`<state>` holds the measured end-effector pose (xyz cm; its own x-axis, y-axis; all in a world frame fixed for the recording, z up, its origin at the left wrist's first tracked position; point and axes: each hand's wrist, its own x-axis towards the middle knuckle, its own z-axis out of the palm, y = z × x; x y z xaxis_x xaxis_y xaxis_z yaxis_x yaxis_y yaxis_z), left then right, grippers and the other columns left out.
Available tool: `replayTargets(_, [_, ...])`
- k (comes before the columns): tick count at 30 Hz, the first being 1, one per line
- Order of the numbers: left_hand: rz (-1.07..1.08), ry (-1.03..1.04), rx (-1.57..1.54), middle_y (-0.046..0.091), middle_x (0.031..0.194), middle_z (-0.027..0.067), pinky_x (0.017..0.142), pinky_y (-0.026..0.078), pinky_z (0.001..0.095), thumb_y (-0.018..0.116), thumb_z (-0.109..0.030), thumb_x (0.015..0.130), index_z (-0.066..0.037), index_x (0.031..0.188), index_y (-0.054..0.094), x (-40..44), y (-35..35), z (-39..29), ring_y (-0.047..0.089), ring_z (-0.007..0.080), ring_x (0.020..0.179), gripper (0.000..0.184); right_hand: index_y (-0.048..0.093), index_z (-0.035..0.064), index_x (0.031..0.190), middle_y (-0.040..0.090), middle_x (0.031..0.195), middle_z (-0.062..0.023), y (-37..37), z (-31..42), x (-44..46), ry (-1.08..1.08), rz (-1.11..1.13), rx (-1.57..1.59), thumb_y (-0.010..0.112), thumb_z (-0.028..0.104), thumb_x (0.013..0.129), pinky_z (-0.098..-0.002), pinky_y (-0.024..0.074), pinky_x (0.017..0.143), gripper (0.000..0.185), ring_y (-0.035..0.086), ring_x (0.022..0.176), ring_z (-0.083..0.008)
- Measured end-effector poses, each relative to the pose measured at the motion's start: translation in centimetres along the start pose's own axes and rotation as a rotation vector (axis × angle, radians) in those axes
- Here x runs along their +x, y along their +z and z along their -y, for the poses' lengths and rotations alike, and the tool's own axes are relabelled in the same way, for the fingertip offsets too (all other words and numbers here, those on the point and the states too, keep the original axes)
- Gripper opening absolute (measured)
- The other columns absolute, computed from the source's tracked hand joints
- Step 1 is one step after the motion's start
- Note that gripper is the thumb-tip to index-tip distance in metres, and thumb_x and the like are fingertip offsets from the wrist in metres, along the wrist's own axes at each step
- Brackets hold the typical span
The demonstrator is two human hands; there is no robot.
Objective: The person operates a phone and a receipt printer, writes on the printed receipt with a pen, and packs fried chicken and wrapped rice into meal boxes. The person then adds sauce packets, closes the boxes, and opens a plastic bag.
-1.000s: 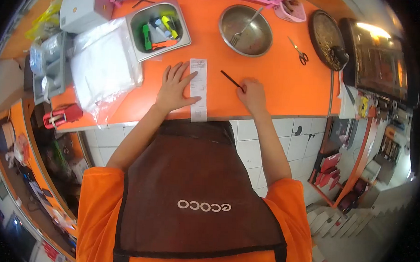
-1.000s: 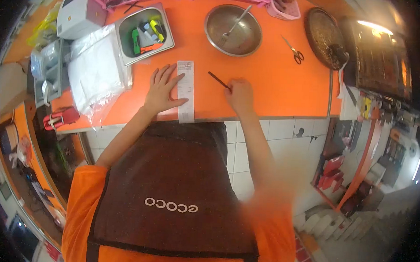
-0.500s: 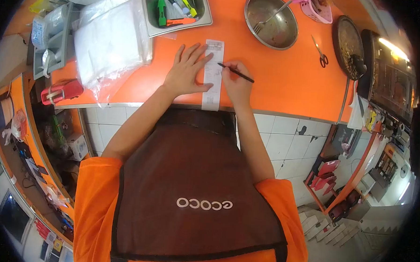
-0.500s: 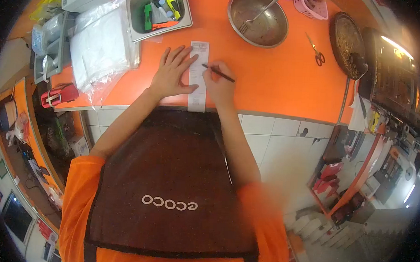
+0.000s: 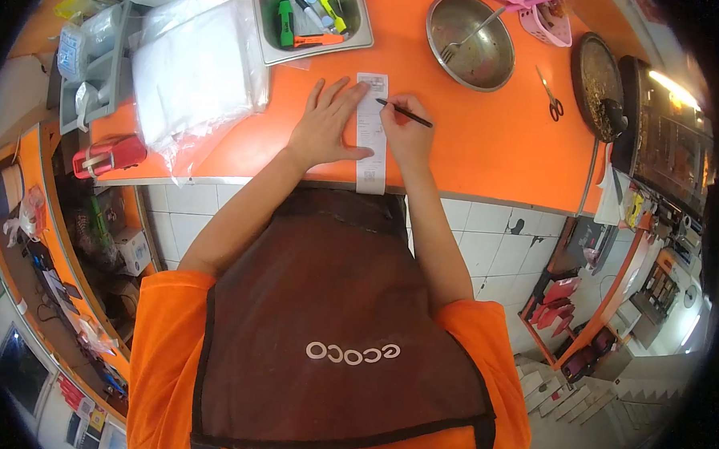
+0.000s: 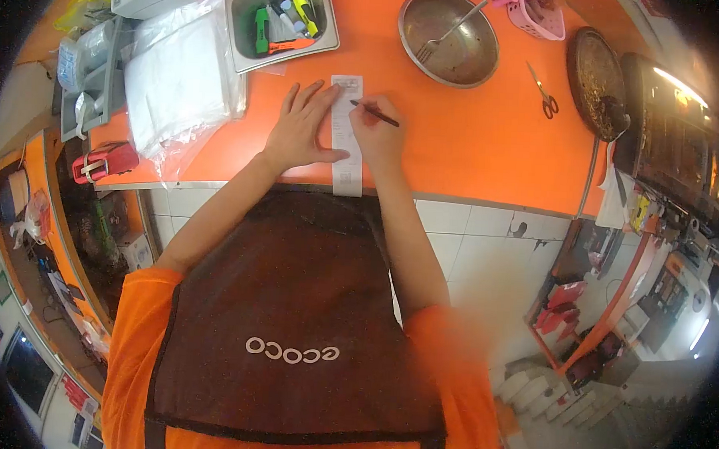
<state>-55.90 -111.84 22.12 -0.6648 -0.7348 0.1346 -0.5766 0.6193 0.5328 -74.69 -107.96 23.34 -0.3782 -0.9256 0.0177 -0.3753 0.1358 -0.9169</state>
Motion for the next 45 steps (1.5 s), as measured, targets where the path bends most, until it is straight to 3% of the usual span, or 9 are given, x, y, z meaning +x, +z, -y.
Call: replayTargets(45, [-0.01, 0.003, -0.013, 0.044, 0.156, 0.0131, 0.125, 0.015, 0.0589, 0.081, -0.062, 0.067, -0.006, 0.158, 0.032, -0.1, 0.2, 0.3, 0.031, 0.034, 0.149, 0.118, 0.067, 0.0018, 0.09, 0.072, 0.081, -0.0067, -0.4, -0.8, 0.2, 0.078, -0.018, 0.0, 0.071, 0.006, 0.086, -0.0304, 0.0552, 0.07, 0.008, 0.069, 0.076, -0.0143])
